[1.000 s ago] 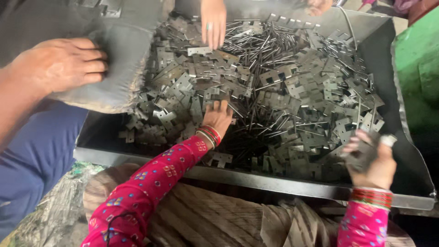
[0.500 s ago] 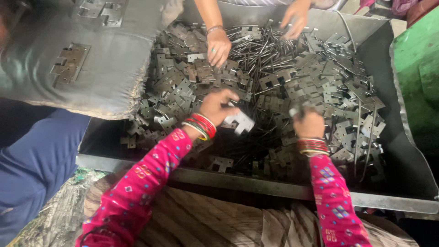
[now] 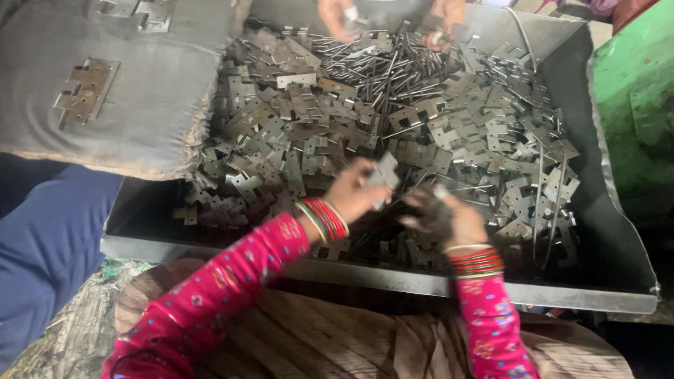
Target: The person picks metal parts and thin rods from a bin and sorts them by hand while sitting on the ground next to others.
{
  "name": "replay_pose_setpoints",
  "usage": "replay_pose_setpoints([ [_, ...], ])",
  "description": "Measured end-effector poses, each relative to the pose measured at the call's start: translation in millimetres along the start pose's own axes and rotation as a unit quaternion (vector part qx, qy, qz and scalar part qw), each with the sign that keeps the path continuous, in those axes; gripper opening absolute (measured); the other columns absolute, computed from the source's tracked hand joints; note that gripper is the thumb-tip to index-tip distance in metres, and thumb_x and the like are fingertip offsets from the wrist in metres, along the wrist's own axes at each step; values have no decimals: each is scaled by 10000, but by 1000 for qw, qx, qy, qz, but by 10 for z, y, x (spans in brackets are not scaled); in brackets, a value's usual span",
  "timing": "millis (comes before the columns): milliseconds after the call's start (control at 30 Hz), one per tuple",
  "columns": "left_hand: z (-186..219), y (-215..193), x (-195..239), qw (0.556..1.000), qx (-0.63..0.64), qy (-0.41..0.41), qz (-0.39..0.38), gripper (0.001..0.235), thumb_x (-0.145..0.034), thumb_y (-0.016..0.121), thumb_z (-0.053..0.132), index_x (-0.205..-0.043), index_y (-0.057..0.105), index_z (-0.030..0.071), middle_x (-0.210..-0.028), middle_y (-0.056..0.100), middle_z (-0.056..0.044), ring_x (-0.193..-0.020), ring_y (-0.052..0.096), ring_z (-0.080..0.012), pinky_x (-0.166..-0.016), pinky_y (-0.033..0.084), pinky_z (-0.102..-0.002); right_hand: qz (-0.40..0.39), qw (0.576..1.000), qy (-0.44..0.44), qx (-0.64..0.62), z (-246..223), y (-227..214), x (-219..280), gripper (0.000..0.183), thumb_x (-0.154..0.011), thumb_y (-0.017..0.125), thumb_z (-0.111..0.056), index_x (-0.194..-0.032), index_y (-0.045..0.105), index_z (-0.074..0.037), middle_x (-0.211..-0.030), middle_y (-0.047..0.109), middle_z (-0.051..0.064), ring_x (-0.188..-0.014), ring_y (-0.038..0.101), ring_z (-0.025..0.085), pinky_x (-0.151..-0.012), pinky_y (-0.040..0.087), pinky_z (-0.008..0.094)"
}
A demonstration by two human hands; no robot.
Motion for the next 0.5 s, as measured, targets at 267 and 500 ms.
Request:
replay_pose_setpoints([
  [267, -393, -143, 109, 963, -177, 157, 129, 278, -827, 676, 86, -1087, 729, 3, -949, 788, -193, -875, 783, -295, -816, 596, -381, -86, 996, 30, 13, 374, 570, 328, 371, -891, 589, -268, -1204, 654, -81, -1020, 770, -4, -899, 741, 164, -771, 615, 401],
  [500, 989, -634, 99, 800, -506, 222, 232, 258, -823, 672, 71, -1078, 707, 79, -780, 722, -178, -778, 704, -396, -686, 537, -489, 111, 506, -325, 791, -545, -486, 76, 531, -793, 766, -364, -1283, 693, -171, -1031, 739, 205, -938, 715, 429, -791, 583, 539],
])
Point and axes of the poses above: each hand's wrist, its own x-axis away from the middle knuckle, its own y-axis out of the palm, z = x × y, the point moved 6 cm from there along -x, towards the middle knuckle
